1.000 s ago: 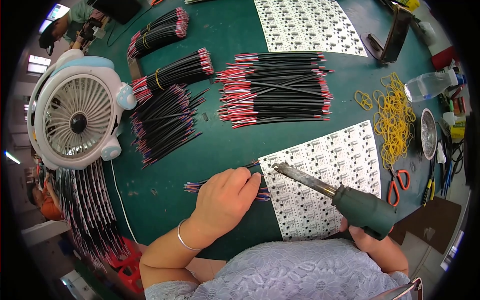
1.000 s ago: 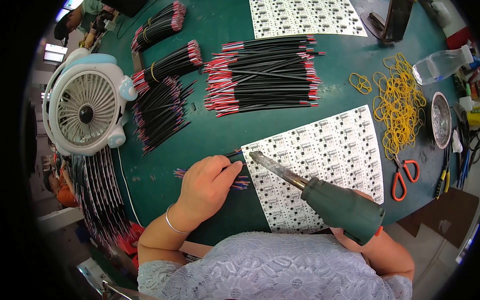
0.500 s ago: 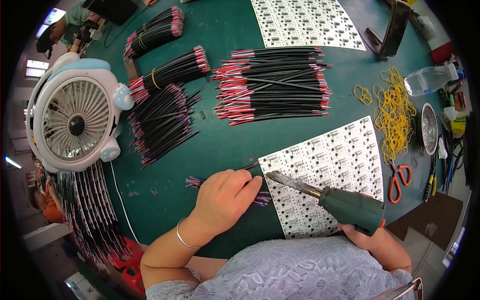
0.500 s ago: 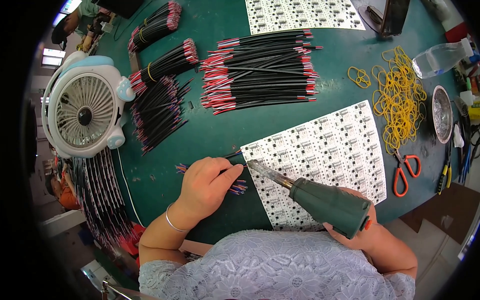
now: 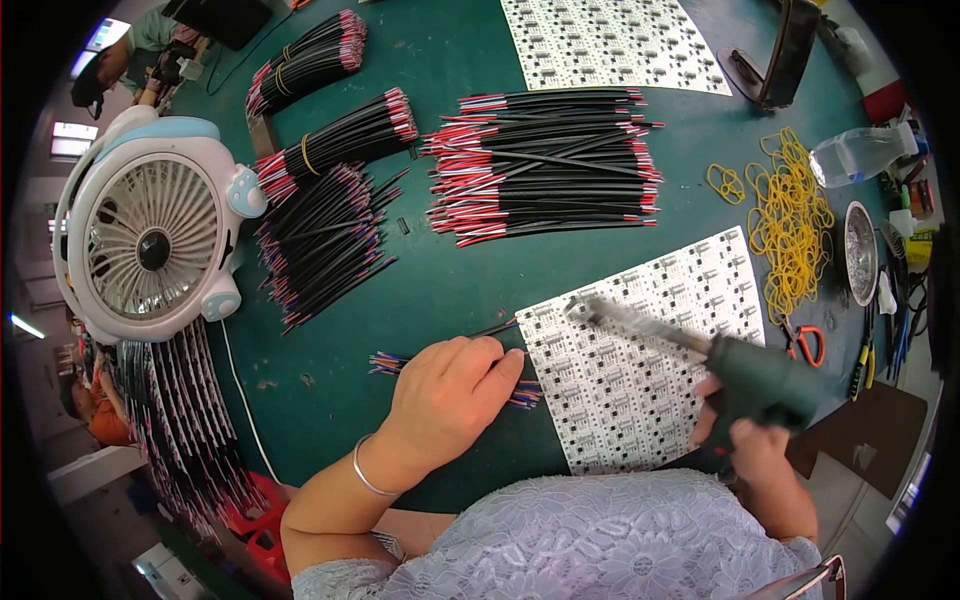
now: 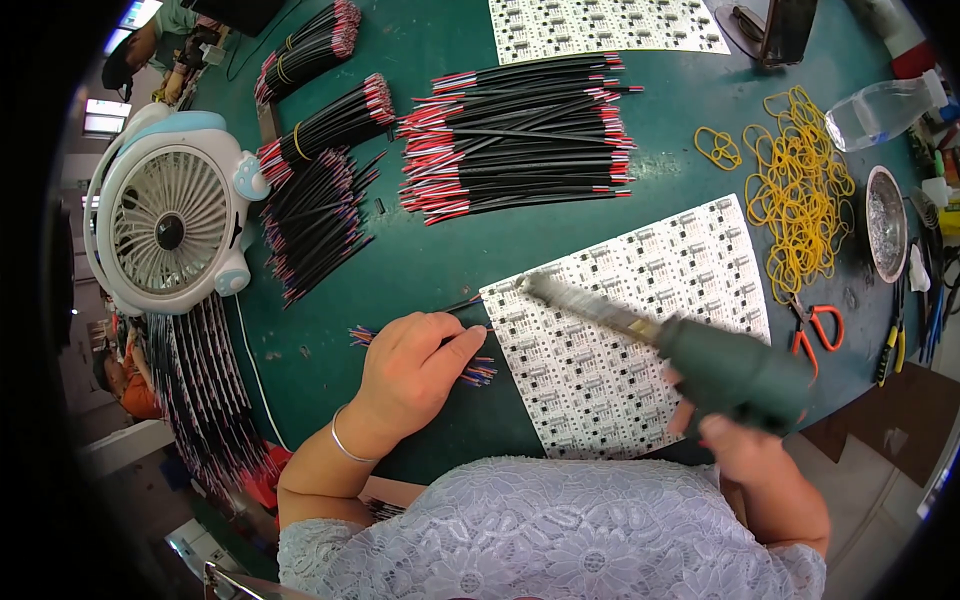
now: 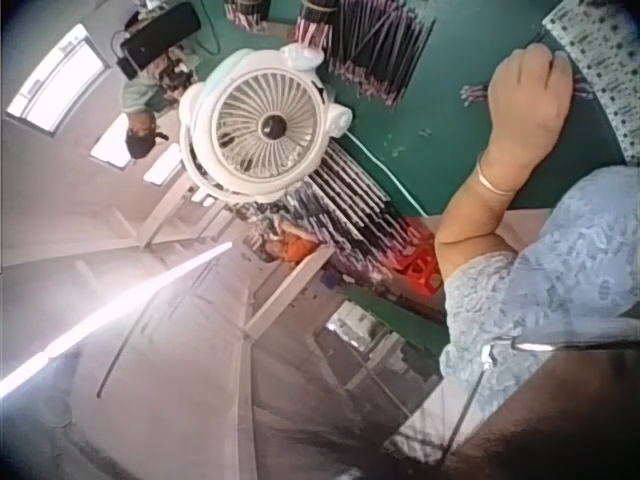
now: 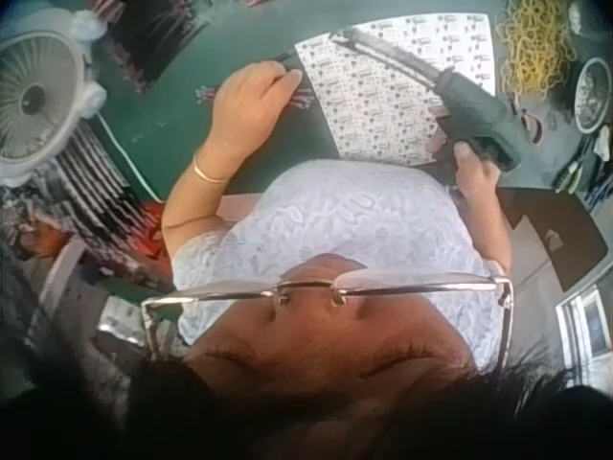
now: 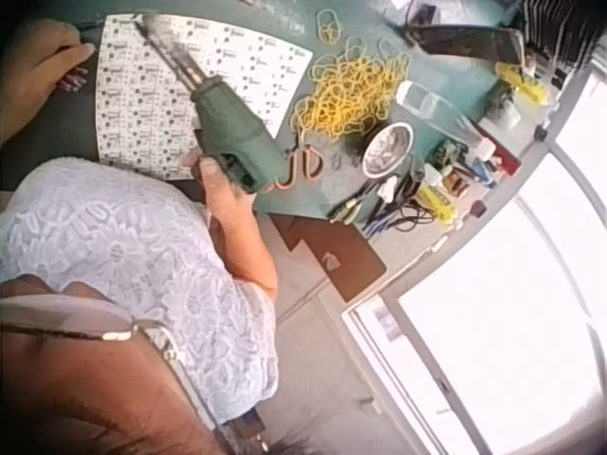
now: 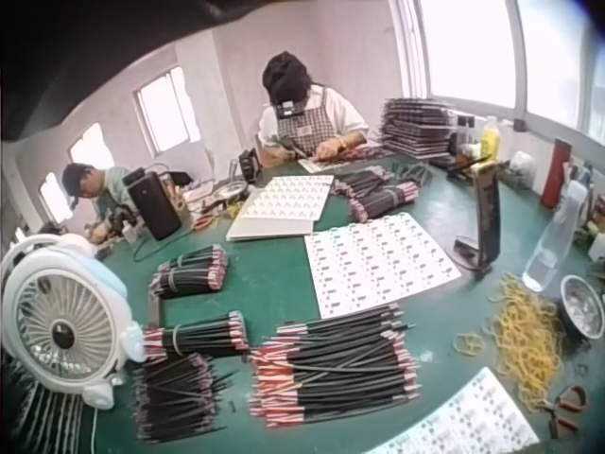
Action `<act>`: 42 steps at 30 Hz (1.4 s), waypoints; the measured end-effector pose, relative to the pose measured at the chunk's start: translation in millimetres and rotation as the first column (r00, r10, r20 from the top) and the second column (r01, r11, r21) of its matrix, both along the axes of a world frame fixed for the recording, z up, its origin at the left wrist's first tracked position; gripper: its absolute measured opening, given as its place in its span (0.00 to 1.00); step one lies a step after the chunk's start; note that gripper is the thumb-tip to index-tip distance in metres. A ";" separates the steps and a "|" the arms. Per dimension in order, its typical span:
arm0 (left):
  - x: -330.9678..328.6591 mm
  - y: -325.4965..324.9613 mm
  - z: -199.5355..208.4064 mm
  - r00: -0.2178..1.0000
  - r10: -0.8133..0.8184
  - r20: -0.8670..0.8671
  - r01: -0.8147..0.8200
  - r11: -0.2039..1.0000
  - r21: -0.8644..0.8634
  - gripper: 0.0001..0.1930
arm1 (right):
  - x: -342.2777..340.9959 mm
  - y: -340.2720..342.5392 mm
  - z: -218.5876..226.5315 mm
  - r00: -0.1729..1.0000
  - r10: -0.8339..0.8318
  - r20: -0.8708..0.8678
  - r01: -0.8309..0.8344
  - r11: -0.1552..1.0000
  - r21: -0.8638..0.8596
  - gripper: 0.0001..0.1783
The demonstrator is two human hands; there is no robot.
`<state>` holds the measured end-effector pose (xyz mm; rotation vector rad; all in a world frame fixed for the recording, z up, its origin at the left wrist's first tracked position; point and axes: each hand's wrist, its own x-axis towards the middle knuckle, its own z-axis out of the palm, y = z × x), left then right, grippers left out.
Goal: The person solders individual wires onto a printed circuit board panel using a soldering iron.
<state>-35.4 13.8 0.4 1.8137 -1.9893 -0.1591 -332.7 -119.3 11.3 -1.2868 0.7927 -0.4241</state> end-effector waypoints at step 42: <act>-3.1 42.5 7.1 0.983 0.184 -0.006 -0.184 0.983 0.024 0.09 | -0.3 16.6 17.1 0.984 -0.062 0.169 0.081 0.991 -0.110 0.35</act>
